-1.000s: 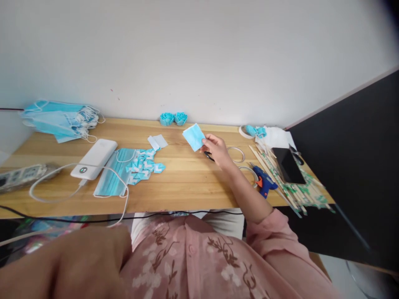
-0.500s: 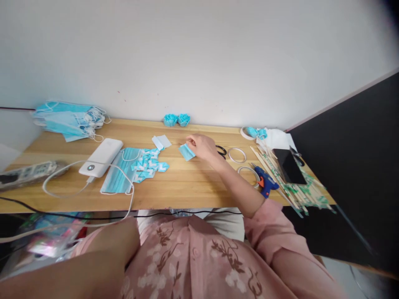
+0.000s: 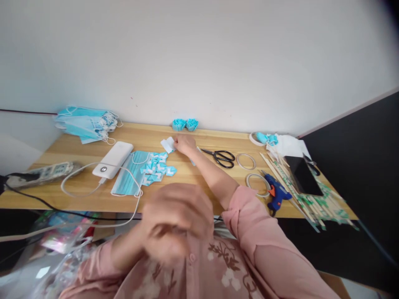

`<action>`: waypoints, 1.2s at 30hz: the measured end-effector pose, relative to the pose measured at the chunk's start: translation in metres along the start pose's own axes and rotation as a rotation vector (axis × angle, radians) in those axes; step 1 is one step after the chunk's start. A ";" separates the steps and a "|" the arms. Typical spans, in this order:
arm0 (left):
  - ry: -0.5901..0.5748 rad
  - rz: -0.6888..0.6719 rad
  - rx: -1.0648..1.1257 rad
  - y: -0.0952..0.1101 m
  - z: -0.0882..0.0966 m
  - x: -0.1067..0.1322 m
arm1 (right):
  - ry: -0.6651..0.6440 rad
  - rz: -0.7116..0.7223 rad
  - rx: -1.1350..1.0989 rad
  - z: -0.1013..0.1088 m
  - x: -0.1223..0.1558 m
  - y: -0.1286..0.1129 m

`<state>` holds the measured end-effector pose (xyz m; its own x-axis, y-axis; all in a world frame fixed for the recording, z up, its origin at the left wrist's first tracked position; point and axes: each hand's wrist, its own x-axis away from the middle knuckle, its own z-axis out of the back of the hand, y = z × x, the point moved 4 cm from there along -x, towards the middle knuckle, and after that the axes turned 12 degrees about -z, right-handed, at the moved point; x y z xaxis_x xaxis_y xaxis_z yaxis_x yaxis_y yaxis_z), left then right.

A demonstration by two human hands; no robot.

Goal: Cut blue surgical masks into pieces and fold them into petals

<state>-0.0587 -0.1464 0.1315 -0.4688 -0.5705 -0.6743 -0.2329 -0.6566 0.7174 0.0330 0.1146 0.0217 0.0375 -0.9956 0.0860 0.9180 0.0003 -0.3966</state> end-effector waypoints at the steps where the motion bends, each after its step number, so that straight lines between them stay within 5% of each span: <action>1: 0.014 -0.014 0.090 -0.018 -0.002 -0.012 | 0.012 0.010 -0.040 0.005 0.000 0.003; 4: 0.182 0.109 0.198 -0.073 -0.006 -0.029 | 0.060 0.052 -0.173 0.033 0.003 0.018; 8: 0.677 0.437 0.339 -0.133 -0.012 -0.024 | 0.086 0.091 -0.770 0.077 0.026 0.042; 10: 0.723 0.569 0.507 -0.152 -0.025 -0.029 | 0.099 0.094 -0.954 0.091 0.046 0.052; 16: 0.622 0.556 0.833 -0.172 -0.057 -0.063 | 0.240 -0.004 -1.042 0.087 0.107 0.082; 19: 0.797 0.608 0.877 -0.183 -0.054 -0.066 | 0.337 -0.052 -0.988 0.074 0.125 0.099; 24: 1.060 0.710 0.806 -0.194 -0.025 -0.065 | 0.221 0.003 -0.986 0.068 0.139 0.125; 30: 0.894 0.747 0.822 -0.185 -0.001 -0.074 | 0.537 0.123 -0.587 0.106 0.129 0.150; 36: 0.771 0.733 0.785 -0.188 -0.005 -0.070 | 0.467 0.532 -0.205 0.102 0.111 0.126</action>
<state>0.0222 0.0146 0.0437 -0.1560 -0.9727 0.1718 -0.6855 0.2318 0.6902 0.1926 0.0134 0.0744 0.2430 -0.8018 -0.5460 0.7283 0.5226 -0.4432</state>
